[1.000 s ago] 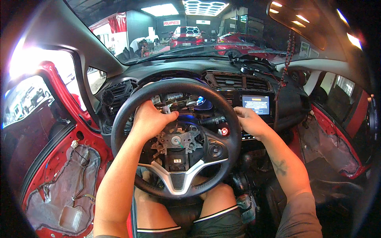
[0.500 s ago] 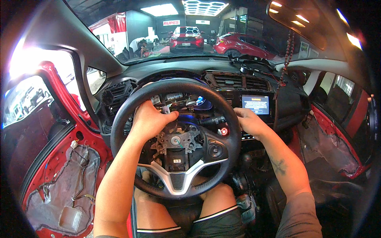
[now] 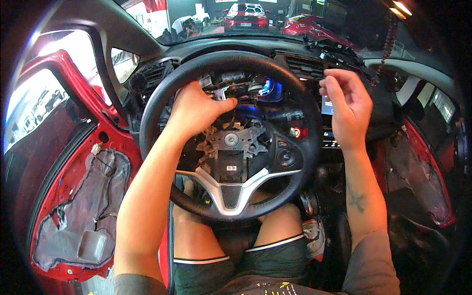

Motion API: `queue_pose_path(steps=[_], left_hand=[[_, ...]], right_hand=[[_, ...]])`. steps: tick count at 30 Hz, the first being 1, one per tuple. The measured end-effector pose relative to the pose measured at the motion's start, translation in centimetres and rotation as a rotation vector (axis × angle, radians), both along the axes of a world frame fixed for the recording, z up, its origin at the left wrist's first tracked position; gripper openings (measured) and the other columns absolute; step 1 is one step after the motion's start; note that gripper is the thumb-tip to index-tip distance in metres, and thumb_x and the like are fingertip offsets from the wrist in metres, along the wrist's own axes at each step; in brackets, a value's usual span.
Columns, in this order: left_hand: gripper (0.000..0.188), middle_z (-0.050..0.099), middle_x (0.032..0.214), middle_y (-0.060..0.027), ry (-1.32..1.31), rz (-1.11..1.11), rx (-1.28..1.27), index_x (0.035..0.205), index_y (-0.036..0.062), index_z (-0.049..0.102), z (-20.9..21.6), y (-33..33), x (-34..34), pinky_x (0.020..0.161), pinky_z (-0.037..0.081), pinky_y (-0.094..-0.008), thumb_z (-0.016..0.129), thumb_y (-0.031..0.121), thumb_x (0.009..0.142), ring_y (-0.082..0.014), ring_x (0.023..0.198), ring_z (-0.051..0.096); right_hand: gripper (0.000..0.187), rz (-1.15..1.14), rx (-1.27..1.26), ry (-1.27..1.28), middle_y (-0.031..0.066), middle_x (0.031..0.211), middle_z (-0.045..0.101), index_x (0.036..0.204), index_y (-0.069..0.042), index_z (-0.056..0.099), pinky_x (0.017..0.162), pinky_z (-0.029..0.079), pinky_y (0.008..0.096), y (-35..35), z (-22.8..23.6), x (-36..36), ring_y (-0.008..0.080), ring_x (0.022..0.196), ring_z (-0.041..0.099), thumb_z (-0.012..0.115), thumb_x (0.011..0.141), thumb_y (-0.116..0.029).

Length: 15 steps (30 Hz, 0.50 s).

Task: The person uses a socket wrench to loosen the central bolt on the steering wheel. They then disconnect the electrical connectors for the airbag module and remove it. Finally, they detach the steering wheel from the steering column by unscrewing the mounting nut and disconnecting the remaining wiring harnesses.

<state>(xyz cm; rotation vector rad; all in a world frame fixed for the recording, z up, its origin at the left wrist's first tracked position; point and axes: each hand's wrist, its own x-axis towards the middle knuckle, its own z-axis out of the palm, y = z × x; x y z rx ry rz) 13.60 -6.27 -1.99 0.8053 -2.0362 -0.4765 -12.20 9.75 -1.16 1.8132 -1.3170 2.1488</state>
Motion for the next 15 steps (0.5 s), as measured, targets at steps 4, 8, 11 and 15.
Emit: queue_pose_path(steps=[4,8,11,15], left_hand=[[0.078,0.071,0.120,-0.0257,0.001,-0.043,-0.017,0.128,-0.0083,0.063,-0.3,-0.5,0.3,0.106,0.050,-0.0398,0.092,0.033,0.068,-0.0356,0.116,0.069],[0.055,0.077,0.111,-0.0095,-0.085,-0.102,-0.029,0.120,0.0027,0.072,-0.3,-1.4,-0.5,0.096,0.053,-0.0350,0.091,0.029,0.075,-0.0207,0.102,0.070],[0.056,0.077,0.109,-0.0077,-0.088,-0.123,0.025,0.119,0.0040,0.073,-0.6,-2.1,-0.3,0.095,0.053,-0.0342,0.092,0.029,0.073,-0.0192,0.100,0.070],[0.055,0.077,0.106,-0.0082,0.034,-0.167,0.011,0.117,0.0060,0.074,-1.5,-2.4,0.1,0.088,0.055,-0.0333,0.094,0.031,0.072,-0.0182,0.094,0.069]], right_hand=[[0.010,-0.103,0.037,0.279,0.0054,0.088,0.071,0.103,-0.002,0.072,0.069,0.053,0.0260,1.8,-2.8,5.2,0.0124,0.075,0.068,0.073,0.094,-0.001],[0.014,-0.252,0.128,0.735,0.0127,0.089,0.072,0.096,-0.004,0.074,0.079,0.055,0.0393,-0.2,-3.8,6.1,0.0289,0.086,0.070,0.079,0.083,-0.007],[0.017,-0.414,0.207,1.037,0.0108,0.088,0.070,0.090,-0.008,0.076,0.087,0.051,0.0454,-2.3,-3.6,7.8,0.0306,0.094,0.066,0.080,0.081,-0.021],[0.018,-0.423,0.387,1.151,0.0117,0.089,0.072,0.088,-0.008,0.078,0.084,0.053,0.0467,-4.8,-3.8,9.5,0.0316,0.093,0.069,0.080,0.080,-0.025]])
